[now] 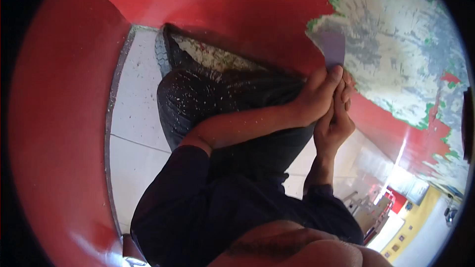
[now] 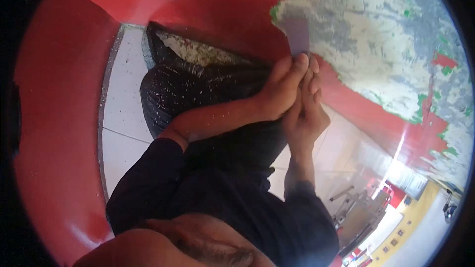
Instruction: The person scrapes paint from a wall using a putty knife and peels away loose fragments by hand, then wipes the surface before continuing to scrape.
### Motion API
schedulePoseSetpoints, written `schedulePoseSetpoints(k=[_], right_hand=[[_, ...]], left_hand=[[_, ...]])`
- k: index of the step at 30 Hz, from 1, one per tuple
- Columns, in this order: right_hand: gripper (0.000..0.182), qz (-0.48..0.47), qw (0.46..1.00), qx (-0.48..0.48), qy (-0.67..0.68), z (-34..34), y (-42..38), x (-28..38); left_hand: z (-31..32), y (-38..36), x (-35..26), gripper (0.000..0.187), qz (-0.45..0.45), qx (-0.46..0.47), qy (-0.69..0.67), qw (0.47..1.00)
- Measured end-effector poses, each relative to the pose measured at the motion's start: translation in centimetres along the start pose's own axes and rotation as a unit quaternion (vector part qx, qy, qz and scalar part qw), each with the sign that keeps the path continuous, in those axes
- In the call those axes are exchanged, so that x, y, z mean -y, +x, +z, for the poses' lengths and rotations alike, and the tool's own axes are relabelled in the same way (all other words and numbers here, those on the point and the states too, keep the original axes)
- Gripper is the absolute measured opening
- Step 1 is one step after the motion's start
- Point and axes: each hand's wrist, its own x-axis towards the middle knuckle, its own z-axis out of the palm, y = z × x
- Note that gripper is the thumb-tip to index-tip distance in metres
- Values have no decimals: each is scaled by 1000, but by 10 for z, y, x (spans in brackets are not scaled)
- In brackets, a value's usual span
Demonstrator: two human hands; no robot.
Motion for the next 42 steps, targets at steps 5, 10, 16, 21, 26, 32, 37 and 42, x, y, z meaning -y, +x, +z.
schedulePoseSetpoints(k=[5, 10, 16, 21, 26, 32, 37, 42], right_hand=[[38, 105, 991, 83, 15, -11, 18, 14], [36, 120, 992, 38, 18, -16, 8, 14], [36, 119, 992, 51, -7, -16, 28, 17], [34, 92, 994, 55, 19, -28, 17, 15], [27, 41, 999, -1, 11, -16, 18, -3], [25, 74, 997, 4, 35, -12, 14, -1], [26, 106, 993, 12, 45, -21, 14, -9], [26, 51, 998, 16, 41, -23, 14, -16]], left_hand=[[19, 3, -12, 33, 13, -5, -42, 999], [28, 13, -3, 37, 11, 25, 27, 999], [23, 19, -24, 35, -17, 70, -9, 997], [26, 14, -23, 32, -60, 45, -134, 988], [23, 31, -16, 36, -3, 54, -131, 990], [9, 29, 1, 37, -10, 68, -141, 988], [19, 25, 1, 35, 0, 106, -53, 993], [14, 18, -8, 33, -7, 78, -116, 990]])
